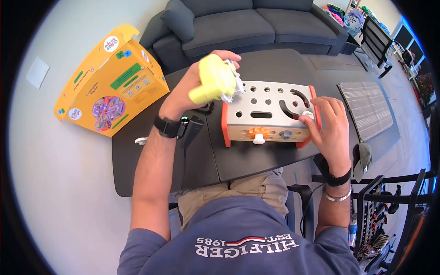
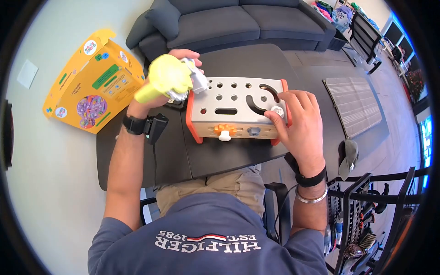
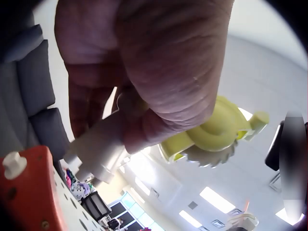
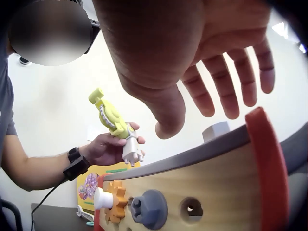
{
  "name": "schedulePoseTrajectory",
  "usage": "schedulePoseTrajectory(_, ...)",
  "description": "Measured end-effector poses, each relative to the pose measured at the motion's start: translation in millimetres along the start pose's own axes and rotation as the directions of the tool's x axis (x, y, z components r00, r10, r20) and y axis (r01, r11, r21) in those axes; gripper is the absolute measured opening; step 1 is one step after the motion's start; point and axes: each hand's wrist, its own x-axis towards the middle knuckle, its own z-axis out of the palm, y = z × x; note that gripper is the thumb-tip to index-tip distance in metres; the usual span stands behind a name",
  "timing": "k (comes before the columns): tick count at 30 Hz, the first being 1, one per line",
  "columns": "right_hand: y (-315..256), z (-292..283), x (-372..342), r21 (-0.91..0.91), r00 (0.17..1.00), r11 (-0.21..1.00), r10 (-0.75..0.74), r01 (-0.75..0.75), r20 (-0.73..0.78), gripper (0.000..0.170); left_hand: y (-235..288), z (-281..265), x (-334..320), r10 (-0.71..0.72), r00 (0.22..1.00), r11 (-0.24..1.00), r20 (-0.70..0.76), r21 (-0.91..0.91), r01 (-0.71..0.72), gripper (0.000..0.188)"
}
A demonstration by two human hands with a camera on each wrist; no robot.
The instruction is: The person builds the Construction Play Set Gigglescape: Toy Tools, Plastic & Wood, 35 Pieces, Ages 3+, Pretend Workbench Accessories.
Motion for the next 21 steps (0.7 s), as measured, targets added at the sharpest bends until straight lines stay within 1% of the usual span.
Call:
schedulePoseTrajectory(1, 0.9, 0.0, -2.9, -0.005, 1.0, 1.0, 0.008, -0.008, -0.005, 0.04, 0.7, 3.1, 6.5, 0.017, 0.994, 0.994, 0.106, 0.103, -0.028, 0.054)
schedulePoseTrajectory(2, 1.8, 0.0, -5.7, 0.009, 1.0, 1.0, 0.022, -0.022, -0.011, 0.04, 3.6, 4.4, 8.1, -0.057, 0.993, 0.992, 0.104, 0.118, 0.045, 0.054)
schedulePoseTrajectory(3, 2.7, -0.6, -8.2, 0.024, 0.999, 0.999, 0.038, -0.037, -0.016, 0.04, 2.1, 6.0, 11.4, -0.057, 0.992, 0.992, 0.113, 0.116, 0.044, 0.054)
schedulePoseTrajectory(5, 3.6, -2.8, -12.8, 0.029, 0.998, 0.997, 0.066, -0.066, 0.002, 0.04, -2.4, 7.4, 16.7, -0.031, 0.996, 0.988, 0.088, 0.152, 0.017, 0.06)
schedulePoseTrajectory(6, 4.0, -3.6, -14.5, 0.037, 0.996, 0.996, 0.081, -0.082, 0.021, 0.039, -3.1, 7.9, 19.7, -0.032, 0.995, 0.988, 0.093, 0.15, 0.017, 0.06)
schedulePoseTrajectory(8, 4.9, -3.3, -18.2, 0.038, 0.996, 0.996, 0.086, -0.086, 0.025, 0.04, -2.8, 7.4, 24.2, 0.014, 0.991, 0.956, 0.133, 0.288, -0.052, 0.061)
schedulePoseTrajectory(9, 5.0, -2.5, -20.0, 0.039, 0.996, 0.995, 0.086, -0.088, 0.031, 0.04, -1.2, 8.5, 25.2, 0.013, 0.991, 0.956, 0.135, 0.288, -0.052, 0.061)
schedulePoseTrajectory(11, 3.9, 0.0, -23.4, 0.058, 0.994, 0.993, 0.104, -0.106, 0.041, 0.04, 1.6, 13.1, 26.4, 0.005, 0.993, 0.928, 0.117, 0.369, -0.048, 0.056)
schedulePoseTrajectory(16, 2.1, 3.6, -24.4, 0.103, 0.987, 0.983, 0.144, -0.151, 0.069, 0.042, -1.0, 16.7, 23.6, 0.02, 0.994, 0.906, 0.11, 0.418, -0.064, 0.048)
schedulePoseTrajectory(18, 3.6, 6.5, -24.0, 0.174, 0.985, 0.971, 0.155, -0.166, 0.074, 0.04, 0.7, 18.0, 24.4, 0.024, 0.994, 0.896, 0.102, 0.439, -0.067, 0.046)
schedulePoseTrajectory(19, 4.9, 9.4, -23.4, 0.177, 0.986, 0.971, 0.151, -0.162, 0.077, 0.04, 2.9, 19.4, 24.6, 0.002, 0.996, 0.892, 0.092, 0.451, -0.043, 0.045)
schedulePoseTrajectory(21, 9.3, 18.4, -22.2, 0.148, 0.993, 0.982, 0.112, -0.115, 0.027, 0.038, 1.9, 19.5, 20.6, -0.027, 0.997, 0.886, 0.07, 0.463, -0.009, 0.045)
